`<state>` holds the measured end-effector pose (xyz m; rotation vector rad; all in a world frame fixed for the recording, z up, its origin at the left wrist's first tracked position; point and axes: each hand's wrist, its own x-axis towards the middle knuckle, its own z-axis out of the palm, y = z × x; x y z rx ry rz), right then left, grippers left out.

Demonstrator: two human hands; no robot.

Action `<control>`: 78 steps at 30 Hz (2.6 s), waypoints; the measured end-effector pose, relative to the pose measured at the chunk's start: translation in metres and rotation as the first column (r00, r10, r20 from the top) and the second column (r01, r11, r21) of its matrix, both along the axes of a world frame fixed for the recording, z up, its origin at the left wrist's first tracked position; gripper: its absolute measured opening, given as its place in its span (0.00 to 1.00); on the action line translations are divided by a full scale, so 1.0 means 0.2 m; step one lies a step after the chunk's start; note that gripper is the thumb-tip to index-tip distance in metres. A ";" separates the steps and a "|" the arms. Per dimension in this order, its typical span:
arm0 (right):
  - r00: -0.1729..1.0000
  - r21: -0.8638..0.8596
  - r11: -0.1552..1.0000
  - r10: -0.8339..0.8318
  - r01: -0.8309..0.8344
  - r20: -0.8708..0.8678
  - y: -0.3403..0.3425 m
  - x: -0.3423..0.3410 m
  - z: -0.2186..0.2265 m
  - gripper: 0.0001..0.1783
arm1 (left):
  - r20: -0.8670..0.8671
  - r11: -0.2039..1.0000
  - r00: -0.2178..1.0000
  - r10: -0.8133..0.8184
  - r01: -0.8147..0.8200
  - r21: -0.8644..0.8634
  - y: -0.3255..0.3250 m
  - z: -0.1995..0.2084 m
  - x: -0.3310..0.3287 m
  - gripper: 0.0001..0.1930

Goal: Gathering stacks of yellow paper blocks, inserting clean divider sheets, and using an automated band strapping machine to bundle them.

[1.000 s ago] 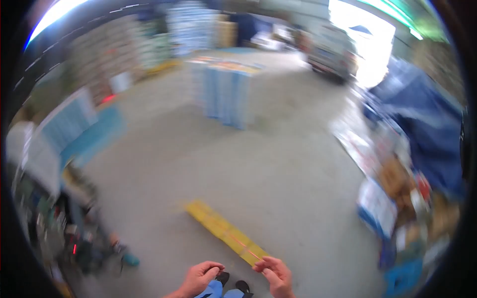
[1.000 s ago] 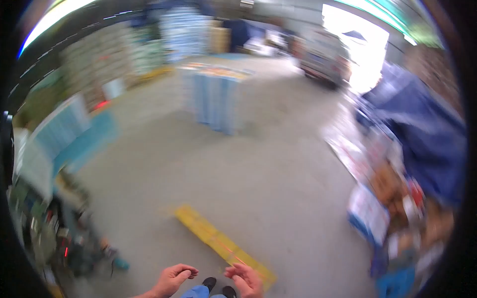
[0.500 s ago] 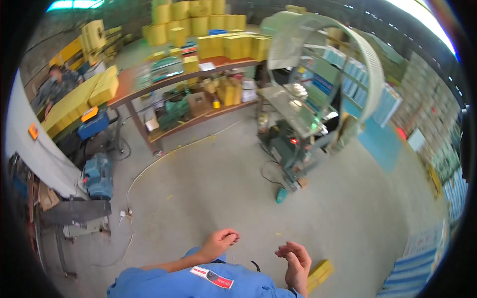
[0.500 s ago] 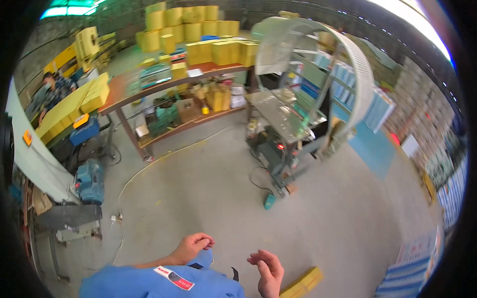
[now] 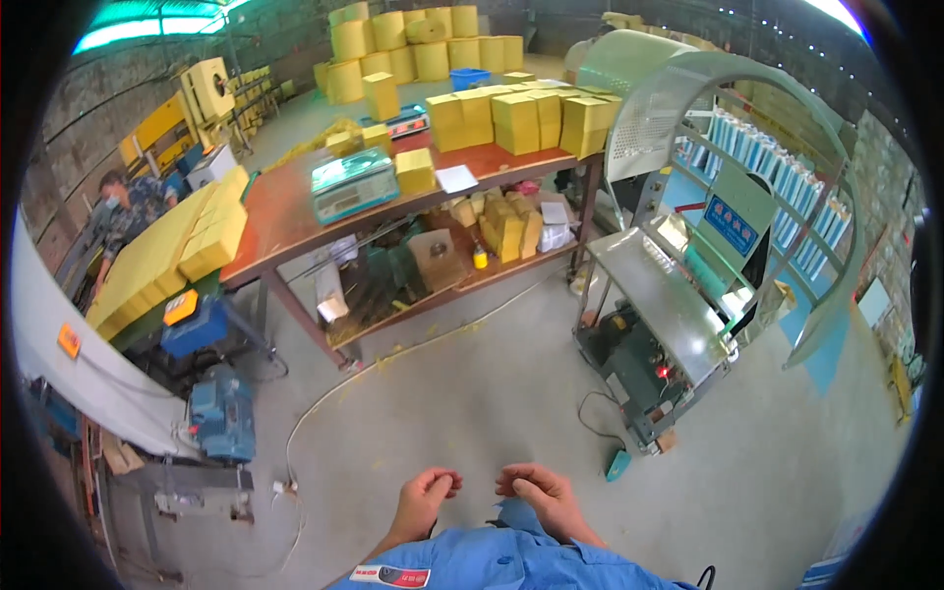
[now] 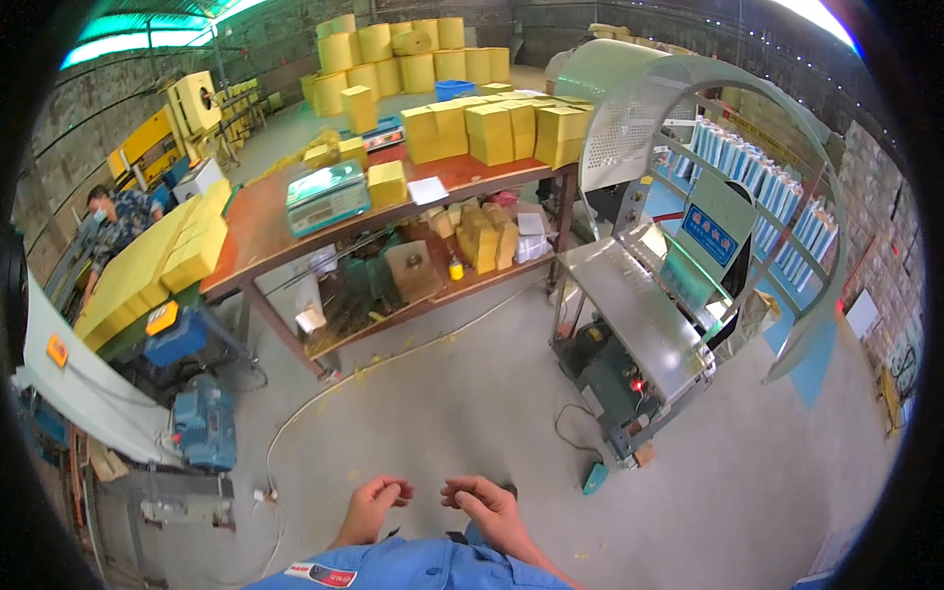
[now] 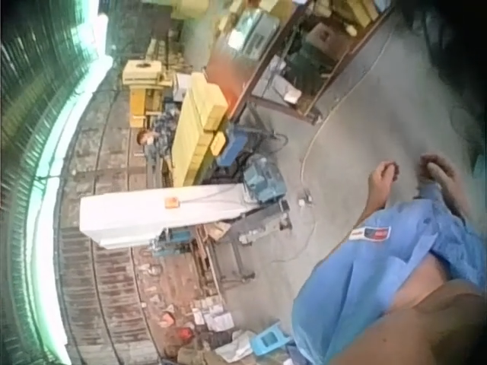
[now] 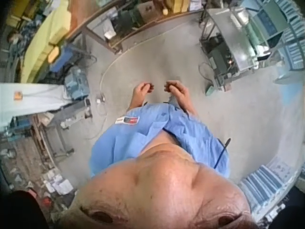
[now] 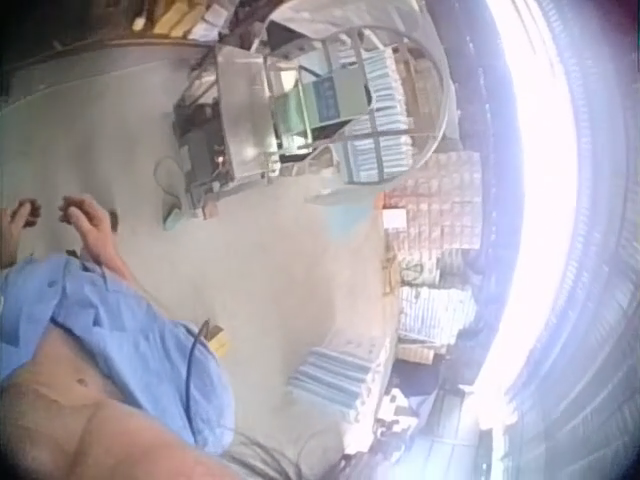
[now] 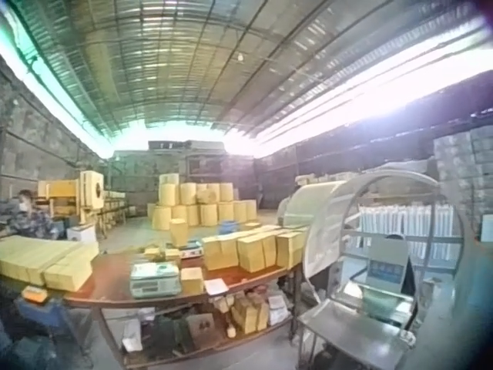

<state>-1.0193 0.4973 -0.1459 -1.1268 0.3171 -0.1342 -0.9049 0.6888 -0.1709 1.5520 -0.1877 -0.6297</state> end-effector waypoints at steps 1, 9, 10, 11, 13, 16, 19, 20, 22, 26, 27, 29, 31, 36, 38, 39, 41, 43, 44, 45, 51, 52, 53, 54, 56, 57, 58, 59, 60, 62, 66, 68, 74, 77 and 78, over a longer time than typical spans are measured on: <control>0.999 0.018 1.000 -0.011 0.012 -0.040 -0.07 0.13 0.15 0.15 | -0.087 1.000 0.996 -0.019 0.019 -0.003 -0.09 -0.04 0.08 0.11; 0.996 -0.234 0.972 0.010 -0.031 -0.089 -0.98 1.00 -0.10 0.15 | -0.039 1.000 0.999 -0.018 0.019 0.010 -0.84 -0.06 0.98 0.11; 0.998 -0.244 0.970 -0.008 -0.007 -0.058 -1.08 1.11 -0.06 0.15 | 0.021 1.000 1.000 -0.015 0.015 0.025 -0.93 0.01 1.08 0.12; 1.000 -0.256 0.967 -0.015 0.009 -0.022 -1.17 1.22 -0.02 0.15 | 0.087 0.999 0.996 -0.003 0.000 0.038 -1.01 0.07 1.18 0.12; 1.000 -0.249 0.968 0.022 -0.019 0.009 -1.31 1.49 0.09 0.15 | 0.050 0.998 0.997 0.061 -0.061 -0.011 -1.14 0.12 1.38 0.12; 0.995 -0.244 0.968 0.073 -0.054 0.069 -1.47 1.88 0.09 0.15 | 0.061 0.993 0.991 0.115 -0.114 -0.031 -1.29 0.10 1.70 0.11; 0.992 -0.277 0.958 0.102 -0.080 0.068 -1.61 2.29 0.02 0.15 | 0.240 0.993 0.968 0.068 -0.089 0.077 -1.45 0.12 2.14 0.10; 0.991 -0.310 0.946 0.119 -0.097 0.053 -1.65 2.41 -0.01 0.16 | 0.379 0.984 0.925 0.020 -0.085 0.154 -1.51 0.13 2.28 0.10; 0.993 -0.264 0.961 0.101 -0.081 0.062 -1.72 2.66 -0.09 0.17 | 0.558 0.984 0.830 0.023 -0.116 0.133 -1.67 0.17 2.57 0.09; 1.000 -0.306 0.952 0.015 -0.010 0.013 -1.85 3.14 -0.15 0.18 | 0.685 0.982 0.726 0.057 -0.166 0.095 -1.98 0.13 3.14 0.09; 0.999 -0.359 0.933 -0.022 0.032 0.030 -1.88 3.26 -0.16 0.18 | 0.681 0.978 0.730 0.061 -0.180 0.105 -2.05 0.10 3.27 0.09; 0.997 -0.522 0.850 -0.077 0.069 0.007 -1.92 3.48 -0.17 0.18 | 0.658 0.977 0.751 0.050 -0.172 0.122 -2.15 0.00 3.51 0.09; 0.986 -0.683 0.715 -0.164 0.148 0.042 -1.93 3.64 -0.21 0.17 | 0.596 0.977 0.801 0.052 -0.164 0.136 -2.20 -0.08 3.65 0.07; 0.984 -0.783 0.602 -0.162 0.158 0.074 -1.98 3.93 -0.27 0.16 | 0.583 0.962 0.811 0.048 -0.195 0.192 -2.29 -0.19 3.83 0.06; 0.985 -0.834 0.538 -0.166 0.123 0.038 -2.00 4.00 -0.29 0.16 | 0.532 0.958 0.843 0.076 -0.210 0.197 -2.29 -0.22 3.86 0.06; 0.987 -0.833 0.542 -0.157 0.110 0.029 -2.00 4.02 -0.30 0.16 | 0.525 0.955 0.847 0.082 -0.218 0.202 -2.30 -0.23 3.86 0.06; 0.990 -0.888 0.450 -0.139 0.093 0.033 -2.01 4.06 -0.32 0.16 | 0.519 0.955 0.849 0.096 -0.226 0.193 -2.30 -0.24 3.87 0.06; 0.993 -0.877 0.473 -0.112 0.083 0.033 -2.04 4.08 -0.33 0.15 | 0.494 0.951 0.863 0.108 -0.234 0.201 -2.31 -0.22 3.87 0.06; 0.995 -0.867 0.492 -0.094 0.079 0.037 -2.05 4.09 -0.32 0.15 | 0.471 0.950 0.875 0.114 -0.234 0.205 -2.32 -0.20 3.88 0.07; 0.995 -0.865 0.497 -0.091 0.074 0.033 -2.04 4.10 -0.31 0.15 | 0.362 0.956 0.923 0.134 -0.216 0.197 -2.32 -0.17 3.88 0.07; 0.997 -0.908 0.417 0.048 0.028 0.053 -2.02 4.07 -0.20 0.15 | 0.030 0.980 0.989 0.145 -0.148 0.130 -2.32 -0.07 3.95 0.11; 0.996 -0.897 0.438 0.042 0.051 0.077 -2.02 4.07 -0.21 0.15 | 0.027 0.980 0.988 0.149 -0.151 0.133 -2.32 -0.06 3.96 0.11; 0.994 -0.885 0.459 0.035 0.073 0.100 -2.01 4.07 -0.22 0.16 | -0.008 0.980 0.990 0.139 -0.137 0.146 -2.33 -0.06 3.96 0.12; 0.995 -0.884 0.462 0.036 0.070 0.098 -2.02 4.08 -0.22 0.16 | -0.043 0.980 0.991 0.130 -0.121 0.158 -2.33 -0.05 3.97 0.12; 0.994 -0.916 0.393 -0.096 0.082 0.047 -2.04 4.11 -0.24 0.17 | -0.044 0.979 0.991 0.123 -0.114 0.170 -2.33 -0.06 3.98 0.12; 0.994 -0.915 0.395 -0.095 0.080 0.046 -2.04 4.11 -0.25 0.17 | -0.043 0.978 0.993 0.114 -0.104 0.180 -2.32 -0.06 3.98 0.12; 0.995 -0.926 0.370 -0.077 0.080 0.055 -2.04 4.11 -0.25 0.17 | -0.045 0.978 0.993 0.112 -0.102 0.183 -2.32 -0.06 3.99 0.12; 0.996 -0.935 0.345 -0.059 0.081 0.064 -2.04 4.11 -0.26 0.17 | -0.043 0.978 0.994 0.102 -0.092 0.187 -2.32 -0.06 3.99 0.12; 0.996 -0.934 0.347 -0.062 0.081 0.063 -2.04 4.11 -0.25 0.17 | -0.042 0.978 0.995 0.092 -0.082 0.192 -2.32 -0.06 3.99 0.12; 0.998 -0.920 0.385 -0.023 0.069 0.066 -2.03 4.10 -0.20 0.18 | -0.038 0.976 0.994 0.100 -0.091 0.198 -2.33 -0.03 3.99 0.12; 0.996 -0.894 0.445 0.044 0.050 0.078 -2.02 4.10 -0.21 0.18 | -0.038 0.983 0.995 0.087 -0.079 0.168 -2.32 -0.03 4.00 0.11; 0.994 -0.846 0.529 0.037 0.070 0.105 -2.01 4.10 -0.21 0.19 | -0.045 0.985 0.996 0.082 -0.074 0.154 -2.32 -0.04 4.00 0.11; 0.993 -0.814 0.578 0.052 0.059 0.109 -2.01 4.09 -0.24 0.18 | -0.077 0.987 0.993 0.087 -0.076 0.139 -2.32 -0.05 4.00 0.11; 0.991 -0.800 0.596 0.055 0.064 0.120 -2.01 4.09 -0.23 0.19 | -0.067 0.988 0.994 0.087 -0.078 0.131 -2.32 -0.05 4.00 0.10; 0.991 -0.800 0.597 0.055 0.063 0.119 -2.01 4.08 -0.22 0.19 | -0.056 0.988 0.995 0.087 -0.078 0.135 -2.32 -0.05 4.00 0.10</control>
